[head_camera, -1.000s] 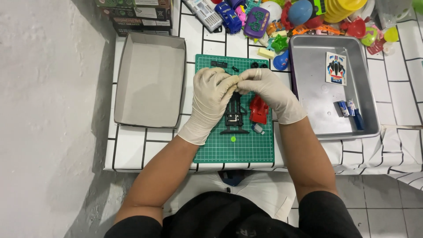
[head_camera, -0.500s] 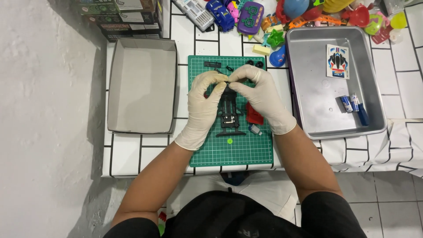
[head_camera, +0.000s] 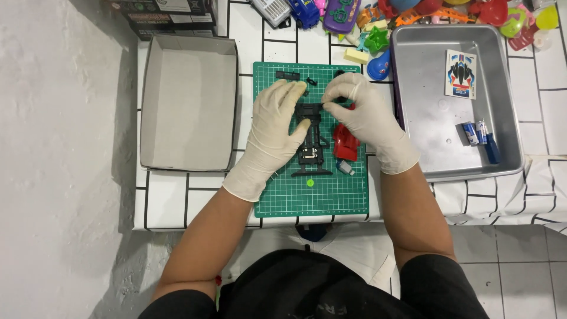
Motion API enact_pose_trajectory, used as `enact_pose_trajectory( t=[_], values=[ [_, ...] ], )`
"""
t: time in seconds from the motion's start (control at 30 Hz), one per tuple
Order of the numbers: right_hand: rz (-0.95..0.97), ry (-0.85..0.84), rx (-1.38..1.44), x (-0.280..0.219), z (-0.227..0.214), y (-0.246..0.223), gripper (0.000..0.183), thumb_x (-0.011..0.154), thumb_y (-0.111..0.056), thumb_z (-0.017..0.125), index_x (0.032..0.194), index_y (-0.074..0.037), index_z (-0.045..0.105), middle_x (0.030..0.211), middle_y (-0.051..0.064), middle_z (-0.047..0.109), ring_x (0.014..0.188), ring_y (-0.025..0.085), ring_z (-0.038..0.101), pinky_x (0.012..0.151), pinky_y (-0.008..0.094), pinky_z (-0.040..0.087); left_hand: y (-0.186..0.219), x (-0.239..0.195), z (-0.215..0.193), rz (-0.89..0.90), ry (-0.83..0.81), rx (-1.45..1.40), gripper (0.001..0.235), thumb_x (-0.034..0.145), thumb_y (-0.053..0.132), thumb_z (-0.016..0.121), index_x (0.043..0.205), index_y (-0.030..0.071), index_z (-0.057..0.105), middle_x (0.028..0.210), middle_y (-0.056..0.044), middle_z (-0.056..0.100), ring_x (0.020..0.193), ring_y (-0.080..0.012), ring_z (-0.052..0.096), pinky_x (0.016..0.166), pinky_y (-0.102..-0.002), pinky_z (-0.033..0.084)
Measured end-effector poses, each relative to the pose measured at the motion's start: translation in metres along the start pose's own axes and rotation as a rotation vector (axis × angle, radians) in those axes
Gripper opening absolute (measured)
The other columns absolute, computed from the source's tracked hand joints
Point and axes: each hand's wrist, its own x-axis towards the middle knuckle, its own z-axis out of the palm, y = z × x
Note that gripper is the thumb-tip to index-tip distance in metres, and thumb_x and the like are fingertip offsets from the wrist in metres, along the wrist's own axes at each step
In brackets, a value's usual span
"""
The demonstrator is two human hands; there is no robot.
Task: Assembling a Mini 4WD toy car by installing gears, motor, and electrical terminals into the chassis.
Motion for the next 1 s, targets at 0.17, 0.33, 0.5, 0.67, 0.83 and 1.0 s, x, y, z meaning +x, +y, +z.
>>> enact_pose_trajectory(
  t=[0.17, 0.33, 0.5, 0.67, 0.83, 1.0],
  values=[
    [-0.008, -0.138, -0.145, 0.003, 0.005, -0.001, 0.011, 0.084, 0.011, 0.075, 0.091, 0.003, 0.074, 0.106, 0.021, 0.068, 0.106, 0.04, 0.064, 0.094, 0.047, 0.05, 0.004, -0.005, -0.001, -0.078, -0.238, 0.183, 0.078, 0.084, 0.023, 0.08, 0.149, 0.003, 0.041, 0.14, -0.02, 0.051, 0.142, -0.0406, 0.037, 0.118, -0.064, 0.021],
    [-0.007, -0.19, -0.219, 0.004, 0.01, 0.004, 0.009, 0.084, 0.008, 0.075, 0.091, 0.002, 0.075, 0.109, 0.02, 0.068, 0.11, 0.04, 0.062, 0.096, 0.047, 0.049, 0.003, -0.007, 0.001, -0.105, -0.34, 0.226, 0.082, 0.085, 0.028, 0.078, 0.152, 0.005, 0.037, 0.143, -0.018, 0.05, 0.146, -0.0362, 0.032, 0.12, -0.062, 0.013],
    [-0.045, -0.233, -0.314, 0.004, 0.013, 0.007, 0.007, 0.085, 0.006, 0.075, 0.091, 0.002, 0.074, 0.109, 0.019, 0.067, 0.112, 0.04, 0.062, 0.096, 0.048, 0.05, 0.005, -0.007, -0.002, -0.116, -0.375, 0.232, 0.084, 0.085, 0.03, 0.079, 0.154, 0.006, 0.035, 0.142, -0.017, 0.05, 0.146, -0.0356, 0.03, 0.12, -0.062, 0.011],
    [-0.032, -0.255, -0.347, 0.004, 0.017, 0.023, 0.006, 0.087, 0.0, 0.075, 0.091, -0.004, 0.075, 0.109, 0.013, 0.067, 0.114, 0.035, 0.062, 0.097, 0.044, 0.049, 0.002, -0.008, 0.002, -0.118, -0.4, 0.25, 0.086, 0.085, 0.031, 0.077, 0.155, 0.008, 0.032, 0.14, -0.016, 0.051, 0.146, -0.0336, 0.03, 0.121, -0.062, 0.009],
    [-0.04, -0.248, -0.36, 0.004, 0.02, 0.026, 0.007, 0.087, 0.0, 0.076, 0.091, -0.005, 0.075, 0.109, 0.014, 0.068, 0.113, 0.036, 0.063, 0.096, 0.045, 0.05, -0.001, -0.009, 0.005, -0.113, -0.407, 0.26, 0.089, 0.085, 0.031, 0.078, 0.156, 0.009, 0.03, 0.139, -0.015, 0.051, 0.145, -0.0331, 0.031, 0.12, -0.062, 0.01],
    [-0.034, -0.253, -0.359, 0.003, 0.019, 0.026, 0.008, 0.087, 0.0, 0.075, 0.091, -0.006, 0.074, 0.108, 0.013, 0.068, 0.111, 0.036, 0.064, 0.095, 0.044, 0.051, -0.004, -0.011, 0.008, -0.109, -0.386, 0.23, 0.091, 0.084, 0.028, 0.079, 0.157, 0.007, 0.029, 0.134, -0.014, 0.052, 0.142, -0.0325, 0.036, 0.121, -0.062, 0.009]
  ],
)
